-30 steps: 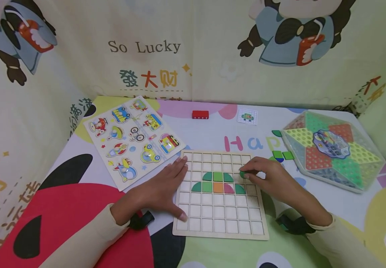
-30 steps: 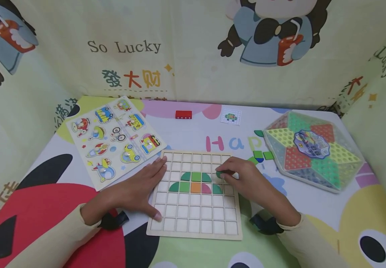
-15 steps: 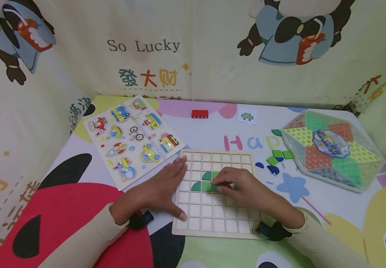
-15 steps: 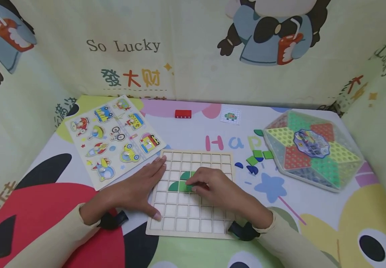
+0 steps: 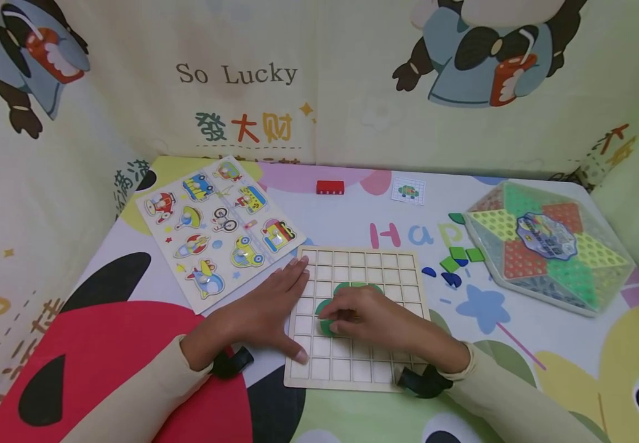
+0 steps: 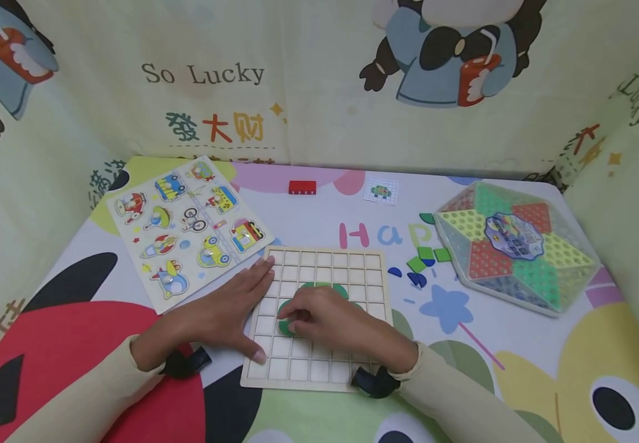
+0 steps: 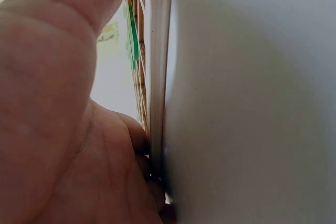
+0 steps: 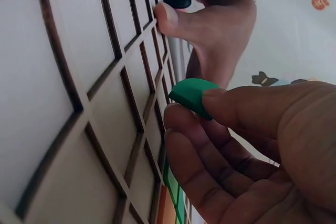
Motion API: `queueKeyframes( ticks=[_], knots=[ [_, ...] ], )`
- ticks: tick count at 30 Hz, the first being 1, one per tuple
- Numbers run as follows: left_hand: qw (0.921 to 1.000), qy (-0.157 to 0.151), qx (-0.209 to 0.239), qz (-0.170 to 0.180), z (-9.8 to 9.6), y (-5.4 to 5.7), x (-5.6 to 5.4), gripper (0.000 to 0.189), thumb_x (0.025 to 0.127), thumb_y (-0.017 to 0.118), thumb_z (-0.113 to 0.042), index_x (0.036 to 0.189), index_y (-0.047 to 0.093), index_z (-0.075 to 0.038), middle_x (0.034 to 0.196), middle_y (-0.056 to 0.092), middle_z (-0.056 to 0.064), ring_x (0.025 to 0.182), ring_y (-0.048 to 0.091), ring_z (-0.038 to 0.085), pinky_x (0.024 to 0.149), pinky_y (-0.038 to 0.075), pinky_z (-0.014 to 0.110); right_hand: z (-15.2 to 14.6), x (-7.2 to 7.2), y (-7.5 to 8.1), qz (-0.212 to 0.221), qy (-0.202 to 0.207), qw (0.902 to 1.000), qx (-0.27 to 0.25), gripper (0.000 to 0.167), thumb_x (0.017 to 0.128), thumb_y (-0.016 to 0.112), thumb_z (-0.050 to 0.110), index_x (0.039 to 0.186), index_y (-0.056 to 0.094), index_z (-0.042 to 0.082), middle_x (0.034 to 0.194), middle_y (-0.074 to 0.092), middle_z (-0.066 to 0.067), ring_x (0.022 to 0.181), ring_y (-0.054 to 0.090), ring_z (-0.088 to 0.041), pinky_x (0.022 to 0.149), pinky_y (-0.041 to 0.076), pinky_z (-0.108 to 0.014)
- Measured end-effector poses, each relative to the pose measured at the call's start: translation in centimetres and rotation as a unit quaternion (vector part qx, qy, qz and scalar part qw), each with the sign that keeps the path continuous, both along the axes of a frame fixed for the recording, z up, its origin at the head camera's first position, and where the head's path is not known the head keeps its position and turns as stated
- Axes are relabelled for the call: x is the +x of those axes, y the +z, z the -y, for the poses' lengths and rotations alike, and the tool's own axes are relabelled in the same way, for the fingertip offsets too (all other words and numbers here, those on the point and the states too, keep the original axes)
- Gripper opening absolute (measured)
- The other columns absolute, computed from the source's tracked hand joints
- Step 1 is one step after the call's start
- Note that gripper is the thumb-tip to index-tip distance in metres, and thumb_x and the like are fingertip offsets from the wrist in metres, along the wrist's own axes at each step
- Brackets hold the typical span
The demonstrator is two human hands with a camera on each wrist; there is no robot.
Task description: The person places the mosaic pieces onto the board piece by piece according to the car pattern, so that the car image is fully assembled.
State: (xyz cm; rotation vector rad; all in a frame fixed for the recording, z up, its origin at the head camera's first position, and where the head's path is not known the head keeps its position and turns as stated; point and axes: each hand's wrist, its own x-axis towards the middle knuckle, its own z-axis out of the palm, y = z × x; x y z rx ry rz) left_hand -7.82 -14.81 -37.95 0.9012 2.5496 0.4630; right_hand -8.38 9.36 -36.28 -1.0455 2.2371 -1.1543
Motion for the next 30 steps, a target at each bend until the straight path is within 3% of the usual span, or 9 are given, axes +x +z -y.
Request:
queueKeyframes(
  ticks=[11, 20, 30],
  knots=[
    [1.0000, -0.002, -0.006, -0.003, -0.1, 0.1, -0.1, 0.134, 0.062, 0.077, -0.069, 0.155, 0.011, -0.001, 0.163, -0.003, 0.010, 0.147, -0.007, 0.024, 0.117, 0.007, 0.042, 1.0, -0.1, -0.5, -0.037, -0.019, 0.9985, 0.035, 0.018, 0.089, 0.070, 0.004, 0.105, 0.073, 0.010, 0.097, 0.067, 0.009, 0.085, 0.058, -0.006, 0.076, 0.051, -0.023],
    [0.9999, 0.006, -0.013, 0.001, -0.2, 0.1, -0.1, 0.133, 0.061, 0.078, -0.068, 0.155, 0.011, -0.002, 0.163, -0.004, 0.009, 0.147, -0.007, 0.024, 0.117, 0.007, 0.043, 1.5, 0.0, -0.4, -0.077, -0.025, 0.9919, 0.098, 0.016, 0.089, 0.072, 0.009, 0.105, 0.075, 0.009, 0.095, 0.064, 0.008, 0.085, 0.057, -0.004, 0.078, 0.051, -0.022],
    [1.0000, 0.003, -0.007, 0.001, -0.1, 0.3, -0.1, 0.132, 0.061, 0.079, -0.066, 0.155, 0.012, 0.000, 0.163, -0.003, 0.011, 0.147, -0.006, 0.027, 0.117, 0.008, 0.045, 1.4, 0.0, -0.3, -0.097, -0.022, 0.9904, 0.096, 0.019, 0.088, 0.073, 0.010, 0.108, 0.074, 0.010, 0.097, 0.066, 0.006, 0.085, 0.057, -0.004, 0.077, 0.050, -0.022]
  ],
)
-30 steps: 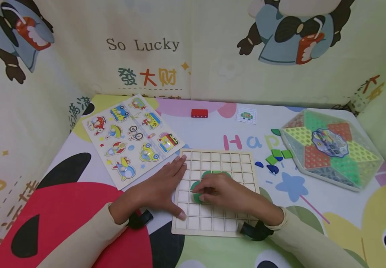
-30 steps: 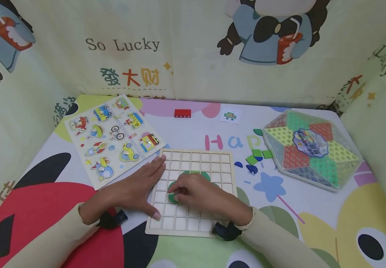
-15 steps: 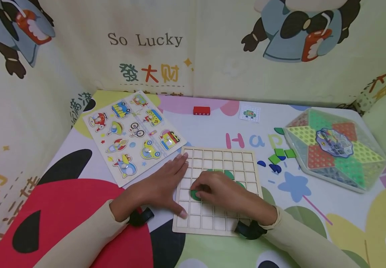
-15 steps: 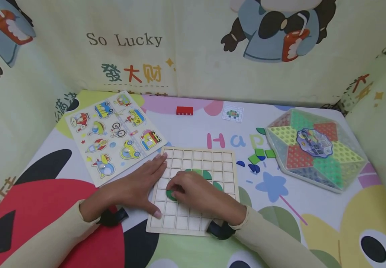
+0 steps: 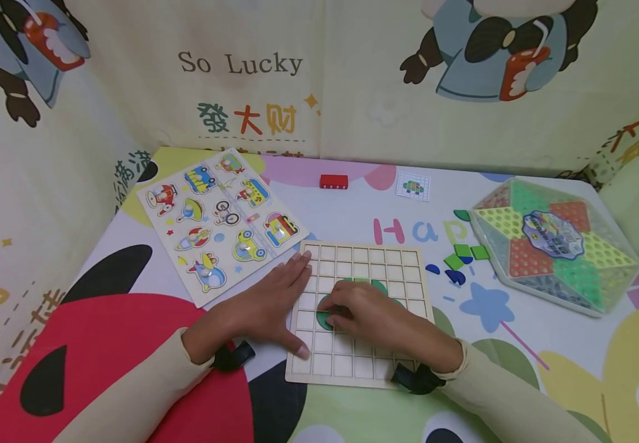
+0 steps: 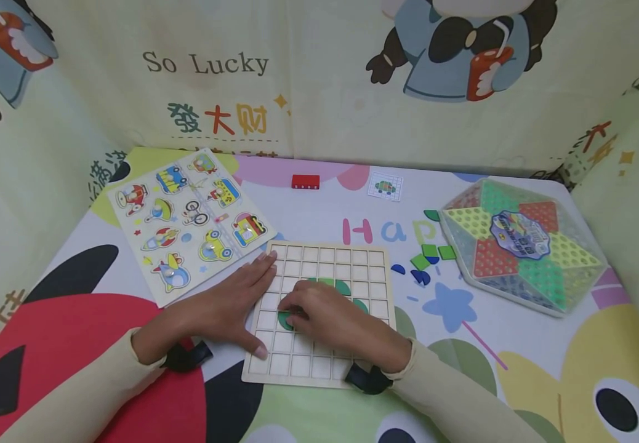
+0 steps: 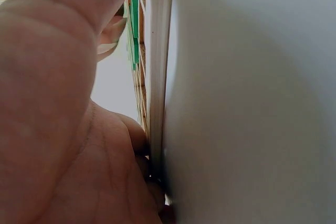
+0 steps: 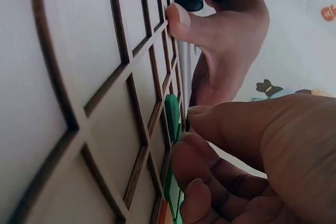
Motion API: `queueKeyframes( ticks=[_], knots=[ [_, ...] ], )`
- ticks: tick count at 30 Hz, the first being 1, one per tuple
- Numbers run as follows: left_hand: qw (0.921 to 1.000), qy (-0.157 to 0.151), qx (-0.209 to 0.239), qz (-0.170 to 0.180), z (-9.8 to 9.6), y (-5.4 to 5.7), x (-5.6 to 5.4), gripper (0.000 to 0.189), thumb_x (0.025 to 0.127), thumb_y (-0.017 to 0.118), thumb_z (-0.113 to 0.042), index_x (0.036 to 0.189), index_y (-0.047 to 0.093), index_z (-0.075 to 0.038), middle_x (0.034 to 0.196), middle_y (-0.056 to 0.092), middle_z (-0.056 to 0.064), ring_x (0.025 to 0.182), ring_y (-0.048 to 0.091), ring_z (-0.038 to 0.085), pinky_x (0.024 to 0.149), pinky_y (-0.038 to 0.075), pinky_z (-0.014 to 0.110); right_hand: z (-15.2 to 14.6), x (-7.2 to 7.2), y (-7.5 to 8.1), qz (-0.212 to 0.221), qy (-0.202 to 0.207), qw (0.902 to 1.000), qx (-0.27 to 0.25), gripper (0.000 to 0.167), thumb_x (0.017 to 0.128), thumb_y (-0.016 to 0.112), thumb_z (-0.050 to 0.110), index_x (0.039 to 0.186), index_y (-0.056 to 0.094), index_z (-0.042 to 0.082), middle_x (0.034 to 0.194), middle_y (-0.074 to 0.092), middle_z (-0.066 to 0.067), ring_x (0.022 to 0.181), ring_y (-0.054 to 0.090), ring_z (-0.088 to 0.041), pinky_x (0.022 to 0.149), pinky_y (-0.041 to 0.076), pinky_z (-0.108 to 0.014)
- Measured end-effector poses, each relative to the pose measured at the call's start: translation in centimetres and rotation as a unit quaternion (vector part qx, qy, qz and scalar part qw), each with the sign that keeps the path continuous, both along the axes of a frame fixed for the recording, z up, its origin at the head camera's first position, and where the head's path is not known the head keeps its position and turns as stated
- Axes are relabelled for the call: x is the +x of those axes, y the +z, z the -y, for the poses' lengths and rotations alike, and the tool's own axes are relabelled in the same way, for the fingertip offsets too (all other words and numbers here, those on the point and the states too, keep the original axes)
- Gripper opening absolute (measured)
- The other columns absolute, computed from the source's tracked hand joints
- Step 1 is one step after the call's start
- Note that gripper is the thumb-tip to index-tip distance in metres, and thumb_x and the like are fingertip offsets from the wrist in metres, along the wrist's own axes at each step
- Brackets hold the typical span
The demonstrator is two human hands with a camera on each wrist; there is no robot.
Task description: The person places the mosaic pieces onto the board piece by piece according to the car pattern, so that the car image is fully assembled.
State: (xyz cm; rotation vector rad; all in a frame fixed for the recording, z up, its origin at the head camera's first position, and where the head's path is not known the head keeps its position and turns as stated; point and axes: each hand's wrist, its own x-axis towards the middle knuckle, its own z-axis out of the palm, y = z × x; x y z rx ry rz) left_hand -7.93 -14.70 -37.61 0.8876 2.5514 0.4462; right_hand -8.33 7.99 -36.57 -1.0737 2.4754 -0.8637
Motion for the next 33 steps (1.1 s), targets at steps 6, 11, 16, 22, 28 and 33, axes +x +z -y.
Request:
queueKeyframes(
  ticks=[6, 11, 16, 22, 28, 33],
  knots=[
    [1.0000, 0.003, 0.001, 0.004, 0.0, 0.0, 0.0, 0.133, 0.061, 0.080, -0.066, 0.155, 0.011, -0.001, 0.163, -0.004, 0.010, 0.147, -0.008, 0.025, 0.117, 0.006, 0.043, 0.3, 0.5, 0.6, 0.079, 0.033, 0.9939, -0.069, 0.018, 0.090, 0.072, 0.012, 0.107, 0.074, 0.013, 0.094, 0.066, 0.011, 0.080, 0.057, -0.005, 0.070, 0.051, -0.022],
    [1.0000, 0.003, 0.003, 0.006, 0.0, 0.0, 0.0, 0.133, 0.061, 0.080, -0.065, 0.155, 0.012, -0.002, 0.163, -0.004, 0.009, 0.147, -0.008, 0.024, 0.117, 0.006, 0.042, 0.5, 0.6, 0.6, 0.099, 0.046, 0.9908, -0.080, 0.016, 0.092, 0.069, 0.013, 0.107, 0.074, 0.013, 0.095, 0.066, 0.012, 0.081, 0.057, -0.004, 0.070, 0.051, -0.022],
    [1.0000, 0.000, 0.002, 0.006, -0.1, 0.0, 0.0, 0.133, 0.061, 0.079, -0.067, 0.155, 0.012, -0.001, 0.163, -0.004, 0.009, 0.147, -0.008, 0.024, 0.117, 0.006, 0.042, -0.2, 0.1, 0.1, 0.080, 0.028, 0.9931, -0.081, 0.014, 0.094, 0.067, 0.016, 0.106, 0.074, 0.015, 0.097, 0.066, 0.013, 0.086, 0.058, -0.004, 0.075, 0.051, -0.023],
    [1.0000, 0.004, 0.003, -0.001, -0.1, 0.0, 0.1, 0.132, 0.061, 0.080, -0.066, 0.155, 0.013, -0.001, 0.163, -0.002, 0.010, 0.147, -0.006, 0.026, 0.117, 0.009, 0.044, -1.7, -0.6, -0.3, 0.079, 0.016, 0.9903, -0.113, 0.014, 0.097, 0.063, 0.019, 0.104, 0.074, 0.015, 0.095, 0.067, 0.010, 0.082, 0.058, -0.008, 0.072, 0.051, -0.024],
    [1.0000, 0.005, 0.005, -0.005, -0.1, -0.1, 0.1, 0.131, 0.061, 0.080, -0.065, 0.155, 0.014, -0.001, 0.163, 0.000, 0.011, 0.148, -0.005, 0.028, 0.117, 0.010, 0.046, -4.3, -1.4, -0.6, 0.065, -0.018, 0.9882, -0.137, 0.013, 0.097, 0.063, 0.017, 0.105, 0.073, 0.015, 0.097, 0.066, 0.005, 0.080, 0.057, -0.012, 0.067, 0.051, -0.026],
    [0.9999, 0.005, 0.003, -0.011, -0.2, -0.2, 0.1, 0.131, 0.060, 0.081, -0.064, 0.155, 0.015, -0.001, 0.163, 0.002, 0.011, 0.148, -0.004, 0.028, 0.116, 0.011, 0.046, -6.9, -2.1, -0.4, 0.118, -0.075, 0.9797, -0.144, 0.012, 0.097, 0.062, 0.013, 0.103, 0.072, 0.011, 0.091, 0.068, -0.001, 0.080, 0.061, -0.017, 0.073, 0.053, -0.028]
  ],
)
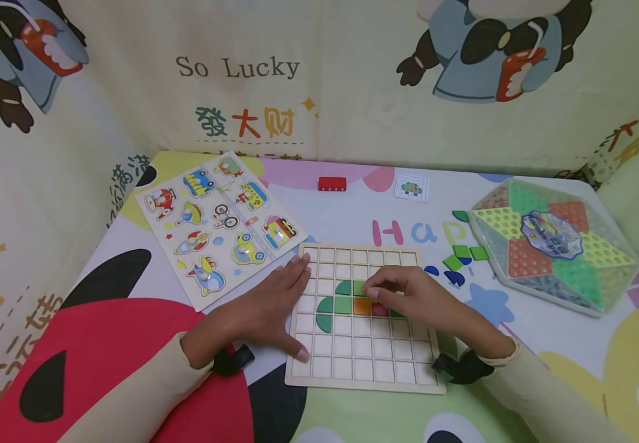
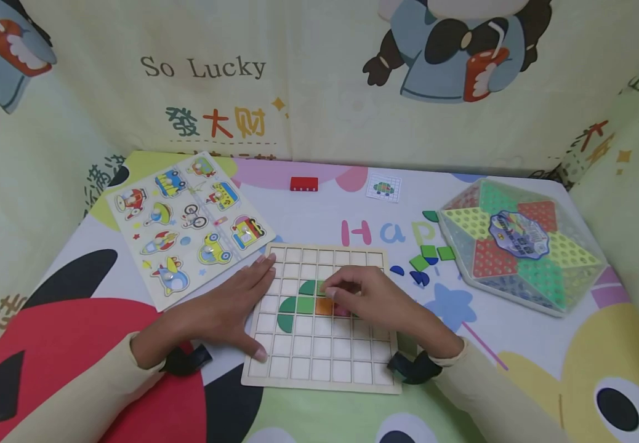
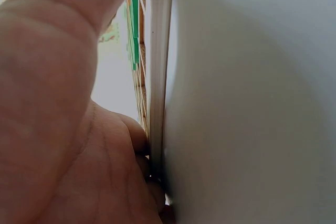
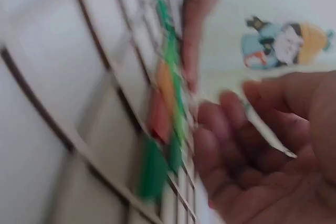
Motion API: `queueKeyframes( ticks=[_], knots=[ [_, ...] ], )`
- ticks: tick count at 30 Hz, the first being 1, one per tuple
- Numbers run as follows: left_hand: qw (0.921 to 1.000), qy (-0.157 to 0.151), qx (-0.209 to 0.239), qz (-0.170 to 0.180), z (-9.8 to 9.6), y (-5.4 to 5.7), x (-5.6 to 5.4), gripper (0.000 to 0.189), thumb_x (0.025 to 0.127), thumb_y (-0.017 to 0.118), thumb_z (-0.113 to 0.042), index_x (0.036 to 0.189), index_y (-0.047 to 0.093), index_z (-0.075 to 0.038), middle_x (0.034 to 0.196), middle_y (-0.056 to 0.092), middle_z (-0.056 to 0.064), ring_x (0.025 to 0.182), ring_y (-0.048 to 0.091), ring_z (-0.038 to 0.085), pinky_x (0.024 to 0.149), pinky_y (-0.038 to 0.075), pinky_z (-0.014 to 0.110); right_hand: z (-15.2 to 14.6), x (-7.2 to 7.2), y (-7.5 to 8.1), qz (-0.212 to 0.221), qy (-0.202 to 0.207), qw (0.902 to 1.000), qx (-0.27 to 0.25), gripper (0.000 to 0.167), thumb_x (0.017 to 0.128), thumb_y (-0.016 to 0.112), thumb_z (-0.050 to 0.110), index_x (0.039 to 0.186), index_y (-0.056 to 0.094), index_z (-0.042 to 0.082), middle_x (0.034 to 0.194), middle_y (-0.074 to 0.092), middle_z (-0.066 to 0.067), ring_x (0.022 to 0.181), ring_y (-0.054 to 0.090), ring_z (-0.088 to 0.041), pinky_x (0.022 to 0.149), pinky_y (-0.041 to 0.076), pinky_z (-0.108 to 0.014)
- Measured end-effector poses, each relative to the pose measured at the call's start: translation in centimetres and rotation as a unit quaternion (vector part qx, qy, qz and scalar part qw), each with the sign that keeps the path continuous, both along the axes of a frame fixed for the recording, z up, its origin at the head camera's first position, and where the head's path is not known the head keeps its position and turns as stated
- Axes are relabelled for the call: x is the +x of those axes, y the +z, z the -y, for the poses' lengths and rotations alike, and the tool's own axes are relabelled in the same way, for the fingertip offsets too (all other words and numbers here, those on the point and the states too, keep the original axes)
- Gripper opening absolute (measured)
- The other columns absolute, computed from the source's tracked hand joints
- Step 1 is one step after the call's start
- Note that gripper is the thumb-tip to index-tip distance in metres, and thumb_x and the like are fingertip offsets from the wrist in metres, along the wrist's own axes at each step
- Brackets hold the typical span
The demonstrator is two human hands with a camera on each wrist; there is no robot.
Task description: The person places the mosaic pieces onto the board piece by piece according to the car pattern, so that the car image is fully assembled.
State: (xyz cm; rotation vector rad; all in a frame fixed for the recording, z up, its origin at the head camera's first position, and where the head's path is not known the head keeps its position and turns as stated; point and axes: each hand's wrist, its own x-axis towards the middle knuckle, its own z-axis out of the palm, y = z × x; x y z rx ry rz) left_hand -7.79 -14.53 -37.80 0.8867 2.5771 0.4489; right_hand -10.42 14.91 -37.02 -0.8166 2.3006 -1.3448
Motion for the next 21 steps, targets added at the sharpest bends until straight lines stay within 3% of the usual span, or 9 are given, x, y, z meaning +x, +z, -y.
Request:
queueKeyframes(
  ticks=[3, 10, 13, 17, 21],
  knots=[
    [1.0000, 0.003, -0.001, 0.000, 0.0, 0.0, 0.1, 0.132, 0.060, 0.081, -0.065, 0.155, 0.014, -0.001, 0.163, 0.001, 0.011, 0.148, -0.004, 0.028, 0.117, 0.011, 0.046, -1.3, -0.2, 0.2, 0.013, -0.026, 0.9996, 0.008, 0.011, 0.096, 0.063, 0.012, 0.103, 0.072, 0.009, 0.096, 0.069, -0.001, 0.087, 0.062, -0.019, 0.077, 0.054, -0.028],
    [1.0000, 0.007, -0.001, 0.002, -0.1, 0.0, 0.1, 0.132, 0.059, 0.081, -0.065, 0.155, 0.015, -0.002, 0.163, 0.001, 0.010, 0.148, -0.004, 0.027, 0.117, 0.010, 0.045, -4.7, 0.0, 1.5, -0.036, -0.088, 0.9953, 0.018, 0.012, 0.094, 0.065, 0.006, 0.104, 0.071, 0.004, 0.102, 0.069, -0.007, 0.094, 0.064, -0.014, 0.081, 0.052, -0.022],
    [1.0000, 0.008, -0.002, 0.004, 0.0, 0.0, 0.1, 0.132, 0.059, 0.081, -0.065, 0.155, 0.014, -0.002, 0.163, 0.001, 0.010, 0.148, -0.004, 0.027, 0.117, 0.010, 0.045, -6.2, 0.5, 2.3, -0.061, -0.111, 0.9916, 0.027, 0.013, 0.094, 0.064, 0.005, 0.105, 0.070, 0.002, 0.103, 0.069, -0.011, 0.092, 0.065, -0.011, 0.076, 0.053, -0.021],
    [1.0000, 0.007, 0.005, 0.005, 0.1, 0.0, 0.1, 0.131, 0.060, 0.082, -0.063, 0.154, 0.016, -0.001, 0.162, 0.003, 0.012, 0.148, -0.003, 0.028, 0.117, 0.010, 0.046, -8.3, 0.7, 2.8, -0.095, -0.147, 0.9825, 0.064, 0.015, 0.095, 0.064, 0.008, 0.108, 0.070, 0.006, 0.102, 0.069, -0.006, 0.089, 0.065, -0.006, 0.072, 0.051, -0.018],
    [0.9999, 0.005, 0.010, 0.005, 0.0, 0.0, 0.2, 0.131, 0.060, 0.082, -0.063, 0.154, 0.017, -0.001, 0.163, 0.003, 0.011, 0.148, -0.002, 0.028, 0.117, 0.011, 0.047, -10.9, -0.2, 2.7, -0.103, -0.183, 0.9725, 0.100, 0.017, 0.096, 0.064, 0.011, 0.111, 0.069, 0.005, 0.102, 0.070, -0.007, 0.087, 0.064, -0.002, 0.068, 0.050, -0.017]
  ],
)
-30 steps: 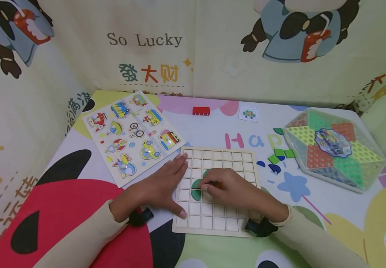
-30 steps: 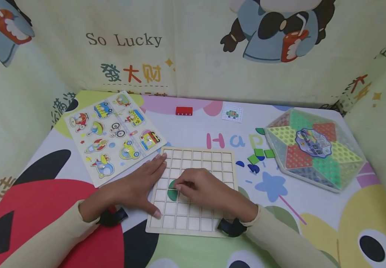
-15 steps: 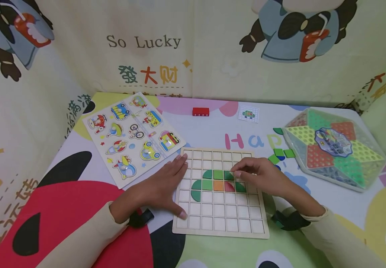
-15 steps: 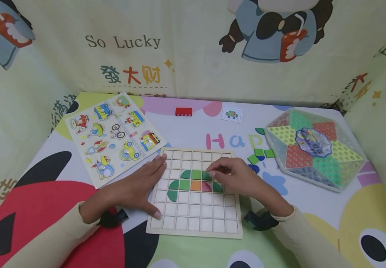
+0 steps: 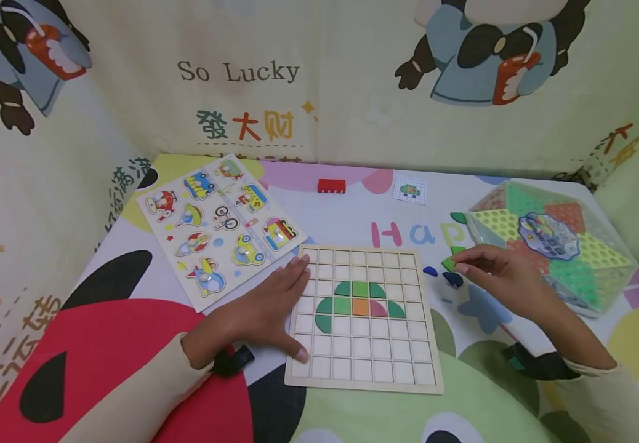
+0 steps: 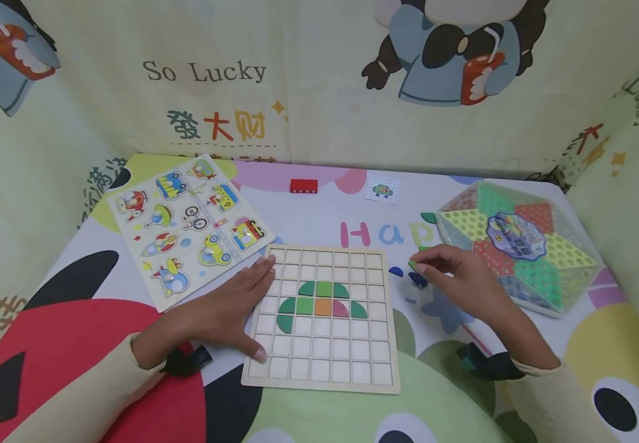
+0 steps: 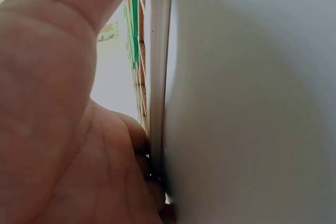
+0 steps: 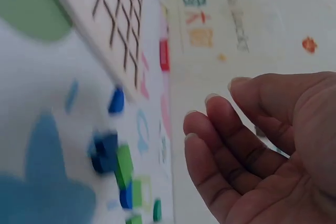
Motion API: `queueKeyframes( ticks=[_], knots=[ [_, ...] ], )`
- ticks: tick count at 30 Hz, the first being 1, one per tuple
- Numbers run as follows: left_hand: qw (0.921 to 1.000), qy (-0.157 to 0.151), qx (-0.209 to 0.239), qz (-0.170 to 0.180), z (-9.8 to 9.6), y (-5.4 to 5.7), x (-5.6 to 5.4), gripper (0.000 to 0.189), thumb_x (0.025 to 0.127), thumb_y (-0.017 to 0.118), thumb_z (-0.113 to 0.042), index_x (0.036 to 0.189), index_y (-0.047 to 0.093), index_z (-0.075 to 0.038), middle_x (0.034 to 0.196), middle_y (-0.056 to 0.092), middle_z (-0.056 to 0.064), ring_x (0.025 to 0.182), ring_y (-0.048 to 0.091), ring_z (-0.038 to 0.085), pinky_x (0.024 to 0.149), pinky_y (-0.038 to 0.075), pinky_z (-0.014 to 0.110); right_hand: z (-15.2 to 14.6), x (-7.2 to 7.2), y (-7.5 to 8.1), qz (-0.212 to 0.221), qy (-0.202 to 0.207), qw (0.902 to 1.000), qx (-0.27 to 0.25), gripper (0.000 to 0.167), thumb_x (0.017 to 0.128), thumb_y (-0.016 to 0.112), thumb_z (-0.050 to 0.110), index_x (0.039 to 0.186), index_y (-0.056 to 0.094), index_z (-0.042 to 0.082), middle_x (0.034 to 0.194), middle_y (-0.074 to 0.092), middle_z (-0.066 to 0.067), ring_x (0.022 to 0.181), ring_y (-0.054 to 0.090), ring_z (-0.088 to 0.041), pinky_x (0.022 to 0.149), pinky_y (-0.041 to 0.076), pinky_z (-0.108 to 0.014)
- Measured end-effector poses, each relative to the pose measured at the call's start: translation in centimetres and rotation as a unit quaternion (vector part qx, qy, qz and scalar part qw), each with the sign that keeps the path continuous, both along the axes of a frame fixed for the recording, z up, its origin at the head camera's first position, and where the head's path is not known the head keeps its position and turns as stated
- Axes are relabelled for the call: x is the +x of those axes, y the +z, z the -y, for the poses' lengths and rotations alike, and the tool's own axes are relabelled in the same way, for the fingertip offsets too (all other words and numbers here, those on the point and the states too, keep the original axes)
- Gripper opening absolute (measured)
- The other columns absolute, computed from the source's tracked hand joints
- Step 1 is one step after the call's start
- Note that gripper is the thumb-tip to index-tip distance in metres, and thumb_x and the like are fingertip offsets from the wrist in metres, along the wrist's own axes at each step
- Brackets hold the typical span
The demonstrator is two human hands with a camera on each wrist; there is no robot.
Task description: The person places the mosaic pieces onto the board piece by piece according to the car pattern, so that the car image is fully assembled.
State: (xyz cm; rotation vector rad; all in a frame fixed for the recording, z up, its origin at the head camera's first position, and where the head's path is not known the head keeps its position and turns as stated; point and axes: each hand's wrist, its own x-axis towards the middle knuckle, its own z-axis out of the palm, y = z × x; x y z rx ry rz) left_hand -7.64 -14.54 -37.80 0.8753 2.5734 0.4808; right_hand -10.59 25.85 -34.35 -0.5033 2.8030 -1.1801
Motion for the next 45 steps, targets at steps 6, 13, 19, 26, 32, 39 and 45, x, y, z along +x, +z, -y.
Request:
queueKeyframes(
  ticks=[6, 13, 19, 26, 32, 39, 45],
  knots=[
    [1.0000, -0.001, -0.005, 0.002, -0.1, -0.1, -0.1, 0.130, 0.060, 0.081, -0.064, 0.155, 0.016, -0.001, 0.163, 0.002, 0.010, 0.148, -0.003, 0.027, 0.117, 0.010, 0.045, -3.5, -1.9, -0.3, 0.035, -0.062, 0.9967, 0.039, 0.030, 0.096, 0.064, 0.023, 0.118, 0.067, 0.003, 0.107, 0.070, -0.014, 0.086, 0.059, 0.008, 0.067, 0.049, -0.014],
    [1.0000, 0.002, -0.005, 0.003, 0.0, 0.0, -0.1, 0.130, 0.060, 0.081, -0.064, 0.155, 0.016, -0.002, 0.163, 0.002, 0.010, 0.148, -0.004, 0.027, 0.117, 0.010, 0.045, -4.3, -3.6, -1.6, 0.024, -0.083, 0.9942, 0.064, 0.031, 0.097, 0.063, 0.025, 0.118, 0.068, 0.002, 0.107, 0.069, -0.019, 0.083, 0.055, 0.011, 0.066, 0.045, -0.009],
    [0.9999, 0.005, -0.013, 0.004, -0.1, -0.3, -0.1, 0.131, 0.060, 0.080, -0.066, 0.155, 0.014, -0.004, 0.163, 0.000, 0.008, 0.148, -0.005, 0.025, 0.117, 0.009, 0.043, -3.2, -5.0, -2.7, 0.026, -0.067, 0.9935, 0.089, 0.027, 0.096, 0.064, 0.019, 0.118, 0.067, 0.002, 0.110, 0.068, -0.020, 0.096, 0.065, -0.024, 0.079, 0.053, -0.026],
    [0.9999, 0.004, -0.013, 0.002, -0.1, -0.4, -0.1, 0.132, 0.060, 0.080, -0.066, 0.156, 0.014, -0.004, 0.163, -0.001, 0.007, 0.148, -0.006, 0.024, 0.117, 0.009, 0.042, -2.1, -5.3, -3.3, 0.026, -0.052, 0.9906, 0.124, 0.026, 0.092, 0.069, 0.012, 0.116, 0.067, 0.003, 0.098, 0.064, -0.015, 0.094, 0.063, -0.038, 0.079, 0.051, -0.053],
    [0.9999, 0.007, -0.011, 0.006, -0.1, -0.3, 0.0, 0.131, 0.060, 0.081, -0.064, 0.156, 0.014, -0.004, 0.163, -0.001, 0.008, 0.148, -0.006, 0.024, 0.117, 0.008, 0.043, -1.5, -5.1, -3.5, 0.004, -0.047, 0.9886, 0.143, 0.025, 0.090, 0.070, 0.006, 0.114, 0.068, 0.001, 0.095, 0.061, -0.016, 0.082, 0.062, -0.031, 0.068, 0.049, -0.044],
    [0.9999, 0.006, -0.010, 0.003, 0.0, -0.3, -0.1, 0.132, 0.060, 0.081, -0.064, 0.155, 0.013, -0.004, 0.163, -0.001, 0.008, 0.148, -0.006, 0.024, 0.117, 0.008, 0.043, -1.2, -5.0, -3.5, 0.000, -0.047, 0.9864, 0.158, 0.024, 0.089, 0.072, 0.009, 0.111, 0.069, 0.002, 0.098, 0.058, -0.017, 0.078, 0.056, -0.027, 0.062, 0.045, -0.038],
    [0.9999, 0.005, -0.012, 0.003, -0.1, -0.3, 0.0, 0.132, 0.060, 0.081, -0.063, 0.156, 0.012, -0.004, 0.163, -0.001, 0.008, 0.148, -0.006, 0.024, 0.117, 0.008, 0.043, -0.9, -5.0, -3.7, 0.011, -0.043, 0.9866, 0.157, 0.027, 0.090, 0.069, 0.006, 0.115, 0.068, -0.001, 0.102, 0.056, -0.019, 0.084, 0.050, -0.029, 0.067, 0.042, -0.040]
  ],
)
